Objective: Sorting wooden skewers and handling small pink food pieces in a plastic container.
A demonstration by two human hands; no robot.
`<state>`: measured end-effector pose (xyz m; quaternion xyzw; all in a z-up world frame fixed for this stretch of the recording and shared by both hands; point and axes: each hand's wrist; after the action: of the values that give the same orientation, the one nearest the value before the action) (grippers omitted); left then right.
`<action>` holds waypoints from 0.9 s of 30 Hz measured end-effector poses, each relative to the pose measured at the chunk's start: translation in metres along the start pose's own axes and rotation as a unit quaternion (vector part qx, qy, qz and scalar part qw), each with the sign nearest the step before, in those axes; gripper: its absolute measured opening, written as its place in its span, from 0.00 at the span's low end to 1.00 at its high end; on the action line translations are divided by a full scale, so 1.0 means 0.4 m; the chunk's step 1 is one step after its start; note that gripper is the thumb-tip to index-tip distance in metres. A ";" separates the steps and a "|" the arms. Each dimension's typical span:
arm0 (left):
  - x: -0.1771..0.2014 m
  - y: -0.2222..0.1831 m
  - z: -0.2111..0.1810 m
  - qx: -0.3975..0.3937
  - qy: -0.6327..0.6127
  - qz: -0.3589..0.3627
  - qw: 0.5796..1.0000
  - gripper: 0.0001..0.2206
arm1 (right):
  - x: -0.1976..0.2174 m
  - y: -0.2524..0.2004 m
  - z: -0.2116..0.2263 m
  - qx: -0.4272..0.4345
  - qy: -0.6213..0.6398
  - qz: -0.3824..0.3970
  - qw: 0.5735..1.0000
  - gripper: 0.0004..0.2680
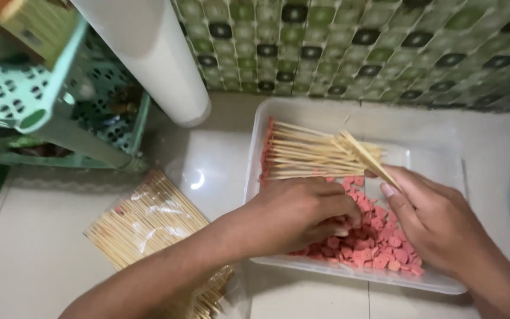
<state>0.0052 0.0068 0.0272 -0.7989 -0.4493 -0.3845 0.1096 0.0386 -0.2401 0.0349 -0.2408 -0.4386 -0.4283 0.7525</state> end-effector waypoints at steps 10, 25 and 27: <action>0.049 0.025 0.014 0.036 -0.150 -0.262 0.953 0.06 | 0.020 -0.008 0.020 -0.094 0.011 -0.049 0.994 0.14; 0.076 0.021 0.019 0.119 -0.275 -0.282 0.912 0.12 | 0.002 -0.011 -0.008 -0.051 0.022 -0.016 0.998 0.16; 0.074 0.019 0.020 0.120 -0.282 -0.277 0.911 0.11 | 0.005 -0.009 0.008 -0.097 0.030 -0.008 0.995 0.16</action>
<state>0.0245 0.0254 0.0440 -0.6982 -0.7077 -0.1016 -0.0373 0.0344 -0.2405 0.0383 -0.2961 -0.3746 -0.4817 0.7348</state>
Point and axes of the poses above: each hand's wrist, its own y-axis towards the middle knuckle, its own x-axis out of the back of the hand, z = x × y, and after that the axes turned 9 degrees about x, right-handed
